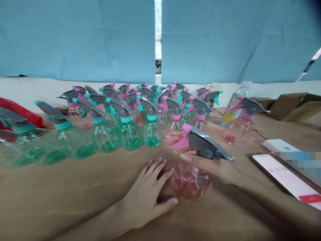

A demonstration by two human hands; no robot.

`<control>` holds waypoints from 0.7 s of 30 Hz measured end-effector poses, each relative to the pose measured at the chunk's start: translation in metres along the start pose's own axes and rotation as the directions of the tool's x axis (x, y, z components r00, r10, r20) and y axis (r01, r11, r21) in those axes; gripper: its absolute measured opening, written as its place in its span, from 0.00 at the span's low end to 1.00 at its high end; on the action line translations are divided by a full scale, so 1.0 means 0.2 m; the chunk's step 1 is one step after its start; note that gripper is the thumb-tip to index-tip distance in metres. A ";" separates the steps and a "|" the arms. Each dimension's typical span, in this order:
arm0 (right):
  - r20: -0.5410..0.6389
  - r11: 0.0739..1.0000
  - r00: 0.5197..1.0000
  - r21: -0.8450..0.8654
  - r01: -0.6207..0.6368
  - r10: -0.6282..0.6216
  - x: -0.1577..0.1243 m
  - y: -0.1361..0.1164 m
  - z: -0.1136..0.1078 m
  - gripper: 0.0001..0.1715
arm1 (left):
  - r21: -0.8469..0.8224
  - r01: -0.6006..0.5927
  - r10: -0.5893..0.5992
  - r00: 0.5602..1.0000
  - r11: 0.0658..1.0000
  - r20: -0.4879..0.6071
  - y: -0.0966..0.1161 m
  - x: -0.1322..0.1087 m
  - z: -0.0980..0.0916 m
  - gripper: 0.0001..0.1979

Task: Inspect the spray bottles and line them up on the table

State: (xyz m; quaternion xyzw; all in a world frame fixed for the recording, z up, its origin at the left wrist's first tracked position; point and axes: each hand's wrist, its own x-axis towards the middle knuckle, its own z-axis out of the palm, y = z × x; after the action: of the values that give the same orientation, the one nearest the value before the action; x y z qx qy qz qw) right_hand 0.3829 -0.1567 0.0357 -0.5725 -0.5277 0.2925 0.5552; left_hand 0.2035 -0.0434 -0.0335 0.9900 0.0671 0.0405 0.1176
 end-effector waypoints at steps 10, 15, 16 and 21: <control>0.018 1.000 1.000 0.011 0.006 -0.006 0.00 0.01 0.00 0.23 | -0.003 -0.001 0.001 1.000 1.000 -0.001 0.00 0.00 0.00 0.31; 0.055 1.000 0.998 0.018 -0.007 0.006 0.01 0.00 -0.01 0.20 | -0.018 -0.001 0.001 1.000 1.000 -0.008 0.00 0.00 0.00 0.31; 0.058 1.000 0.998 0.013 -0.008 0.007 0.01 0.00 -0.01 0.18 | -0.023 -0.001 0.001 1.000 1.000 -0.010 0.00 0.00 0.00 0.31; 0.037 0.999 0.999 -0.041 -0.014 0.015 0.00 0.05 -0.02 0.12 | -0.035 0.005 -0.005 1.000 0.999 -0.019 0.00 0.00 -0.01 0.31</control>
State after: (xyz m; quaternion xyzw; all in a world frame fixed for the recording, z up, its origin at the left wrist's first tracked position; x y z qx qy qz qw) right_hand 0.3888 -0.1571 0.0266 -0.5820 -0.5395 0.2963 0.5314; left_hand 0.2040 -0.0430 -0.0321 0.9871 0.0700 0.0508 0.1345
